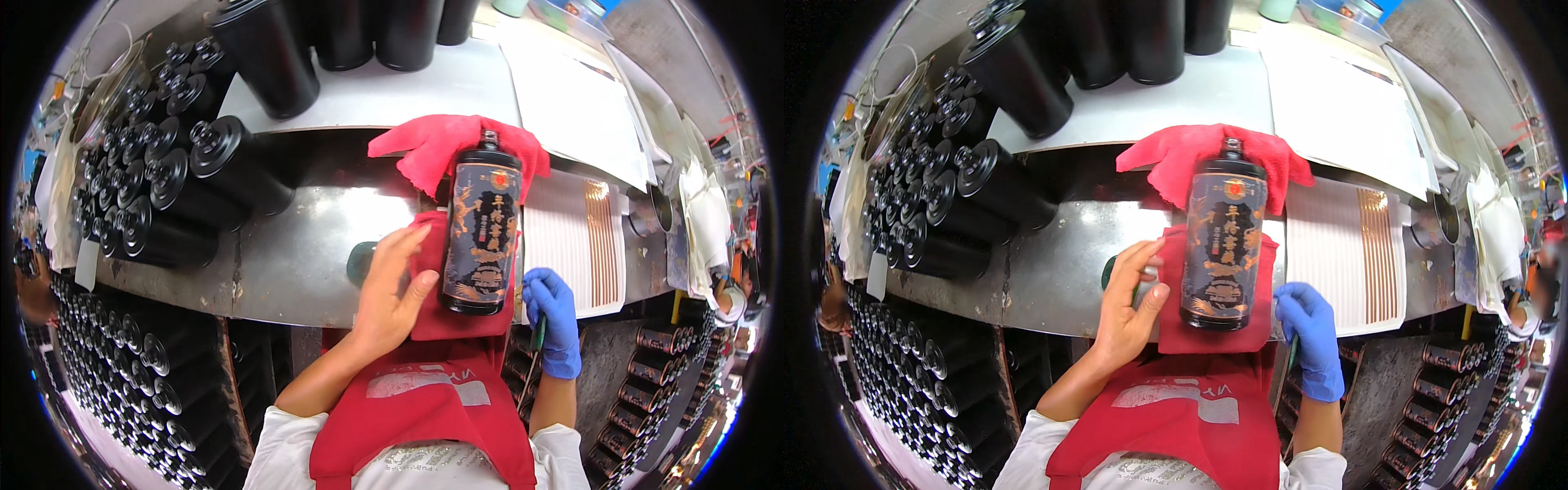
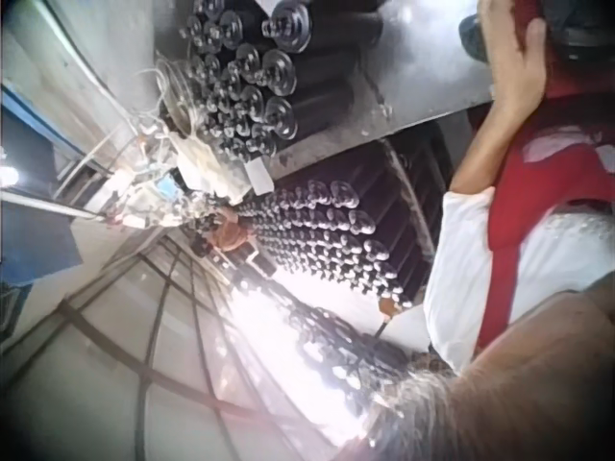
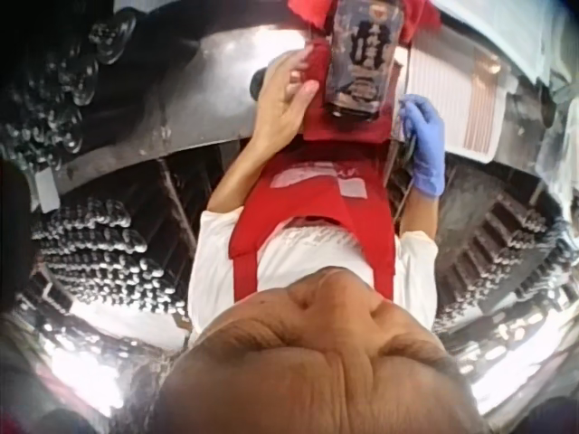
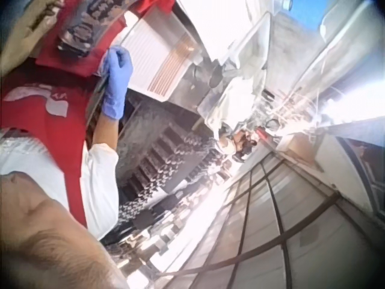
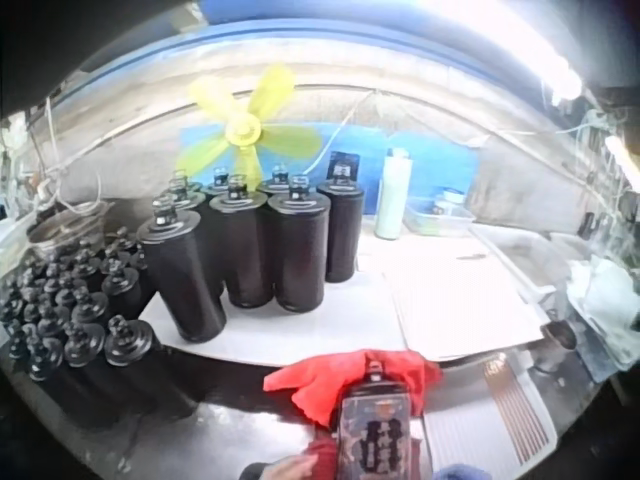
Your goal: The person applies decorative stickers and copper-colored strips to black cylindrical containers. They smooth each sticker with a green tool, then wrap and press a strip around the container's rim before placing the finished item aside.
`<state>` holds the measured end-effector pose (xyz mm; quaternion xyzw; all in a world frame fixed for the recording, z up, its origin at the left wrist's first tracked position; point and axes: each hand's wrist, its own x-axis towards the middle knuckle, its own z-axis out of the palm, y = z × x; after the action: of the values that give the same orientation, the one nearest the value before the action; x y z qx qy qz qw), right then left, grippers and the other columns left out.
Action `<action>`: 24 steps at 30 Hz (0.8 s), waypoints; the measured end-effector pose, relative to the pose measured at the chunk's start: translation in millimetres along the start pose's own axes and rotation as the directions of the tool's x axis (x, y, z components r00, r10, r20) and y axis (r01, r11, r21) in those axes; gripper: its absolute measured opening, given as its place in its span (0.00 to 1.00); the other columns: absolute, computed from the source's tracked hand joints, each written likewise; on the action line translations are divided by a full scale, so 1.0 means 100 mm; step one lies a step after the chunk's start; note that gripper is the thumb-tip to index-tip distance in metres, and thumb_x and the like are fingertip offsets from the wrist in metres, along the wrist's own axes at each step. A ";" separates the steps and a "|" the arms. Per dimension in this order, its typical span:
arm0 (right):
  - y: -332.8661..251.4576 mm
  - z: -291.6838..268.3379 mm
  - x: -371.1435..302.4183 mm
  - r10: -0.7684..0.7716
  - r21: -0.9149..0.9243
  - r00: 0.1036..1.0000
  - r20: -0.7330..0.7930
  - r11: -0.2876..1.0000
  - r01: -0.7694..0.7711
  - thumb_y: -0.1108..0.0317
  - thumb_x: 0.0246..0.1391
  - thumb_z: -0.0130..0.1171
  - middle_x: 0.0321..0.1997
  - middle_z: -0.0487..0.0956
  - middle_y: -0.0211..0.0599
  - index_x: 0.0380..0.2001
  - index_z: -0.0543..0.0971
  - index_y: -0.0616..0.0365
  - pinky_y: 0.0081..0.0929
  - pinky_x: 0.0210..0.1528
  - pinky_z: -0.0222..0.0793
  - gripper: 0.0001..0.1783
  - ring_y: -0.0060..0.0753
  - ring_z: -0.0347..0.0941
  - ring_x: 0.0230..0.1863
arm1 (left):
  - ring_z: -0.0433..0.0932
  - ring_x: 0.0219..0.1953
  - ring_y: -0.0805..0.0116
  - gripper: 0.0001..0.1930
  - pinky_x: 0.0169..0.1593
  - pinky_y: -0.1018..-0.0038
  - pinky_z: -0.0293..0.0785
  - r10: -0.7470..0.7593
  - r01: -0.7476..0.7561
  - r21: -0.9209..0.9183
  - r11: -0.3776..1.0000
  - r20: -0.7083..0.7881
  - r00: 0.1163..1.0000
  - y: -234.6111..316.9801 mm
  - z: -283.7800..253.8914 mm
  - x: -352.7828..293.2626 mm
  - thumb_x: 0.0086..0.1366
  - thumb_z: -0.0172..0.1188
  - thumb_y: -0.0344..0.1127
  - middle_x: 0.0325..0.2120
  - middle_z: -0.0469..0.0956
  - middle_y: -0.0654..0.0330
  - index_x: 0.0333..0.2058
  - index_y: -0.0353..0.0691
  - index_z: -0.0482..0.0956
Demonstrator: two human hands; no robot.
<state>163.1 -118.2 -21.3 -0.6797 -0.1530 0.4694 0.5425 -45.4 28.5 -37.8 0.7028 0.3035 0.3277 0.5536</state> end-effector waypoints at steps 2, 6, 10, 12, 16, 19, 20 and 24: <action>-0.17 0.11 0.00 -0.039 0.008 0.999 -0.021 0.999 0.039 0.71 0.50 0.59 0.25 0.71 0.23 0.37 0.73 0.61 0.10 0.21 0.58 0.11 0.11 0.63 0.19 | 0.50 0.64 0.47 0.30 0.64 0.62 0.47 0.164 -0.178 0.095 0.979 0.133 0.977 0.09 0.03 0.10 0.65 0.51 0.41 0.63 0.46 0.43 0.63 0.40 0.56; -0.10 0.29 0.10 -0.032 -0.110 0.998 0.047 0.993 0.037 0.74 0.46 0.61 0.27 0.71 0.23 0.37 0.73 0.59 0.09 0.30 0.62 0.13 0.12 0.67 0.28 | 0.44 0.66 0.42 0.33 0.65 0.58 0.40 0.164 -0.215 0.154 0.964 0.289 0.943 -0.10 0.17 0.22 0.67 0.43 0.48 0.66 0.38 0.41 0.66 0.40 0.46; 0.00 0.19 0.19 0.075 0.057 0.984 0.160 0.995 -0.085 0.75 0.48 0.61 0.28 0.72 0.24 0.37 0.73 0.61 0.11 0.32 0.64 0.12 0.12 0.67 0.29 | 0.44 0.67 0.47 0.34 0.66 0.60 0.37 0.142 -0.175 0.083 0.981 0.310 0.940 -0.16 0.15 0.23 0.68 0.39 0.48 0.66 0.40 0.43 0.66 0.35 0.40; -0.02 0.16 0.21 0.117 0.028 0.976 0.186 0.992 -0.124 0.75 0.48 0.60 0.29 0.72 0.25 0.38 0.73 0.61 0.11 0.34 0.64 0.12 0.12 0.67 0.29 | 0.43 0.67 0.48 0.34 0.66 0.61 0.37 0.126 -0.147 0.052 0.988 0.293 0.948 -0.19 0.14 0.25 0.69 0.37 0.47 0.66 0.41 0.44 0.65 0.32 0.40; -0.09 0.22 0.17 -0.044 -0.035 0.993 0.114 0.998 0.048 0.75 0.48 0.61 0.31 0.72 0.27 0.39 0.72 0.62 0.11 0.34 0.64 0.13 0.12 0.67 0.30 | 0.42 0.68 0.49 0.33 0.66 0.62 0.35 0.209 -0.238 0.078 0.968 0.275 0.939 -0.21 0.15 0.27 0.69 0.35 0.46 0.66 0.43 0.45 0.65 0.32 0.40; -0.13 0.24 0.18 0.042 -0.052 0.986 0.161 0.998 -0.034 0.74 0.47 0.63 0.30 0.71 0.25 0.39 0.72 0.60 0.11 0.34 0.63 0.16 0.12 0.66 0.29 | 0.48 0.65 0.49 0.33 0.66 0.62 0.37 0.061 -0.093 0.096 0.991 0.299 0.952 -0.15 0.15 0.29 0.69 0.36 0.47 0.66 0.44 0.46 0.65 0.32 0.41; -0.12 0.21 0.22 0.080 0.018 0.975 0.205 0.996 -0.086 0.73 0.46 0.63 0.31 0.71 0.25 0.39 0.72 0.59 0.12 0.33 0.63 0.16 0.12 0.66 0.29 | 0.49 0.64 0.49 0.34 0.65 0.62 0.38 0.086 -0.121 0.101 0.988 0.293 0.952 -0.14 0.14 0.32 0.69 0.36 0.47 0.66 0.45 0.45 0.65 0.32 0.39; -0.34 0.18 0.42 -0.048 -0.006 0.994 0.102 0.999 0.049 0.73 0.47 0.62 0.32 0.70 0.24 0.39 0.72 0.58 0.12 0.34 0.63 0.14 0.12 0.65 0.30 | 0.60 0.58 0.58 0.32 0.61 0.68 0.51 -0.022 0.046 -0.131 0.990 0.180 0.983 -0.04 0.23 0.54 0.71 0.35 0.46 0.59 0.58 0.46 0.64 0.31 0.39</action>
<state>180.6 -64.9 -10.6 -0.6534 -0.1988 0.4895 0.5422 5.1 58.9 -38.4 0.6850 0.2420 0.2740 0.6302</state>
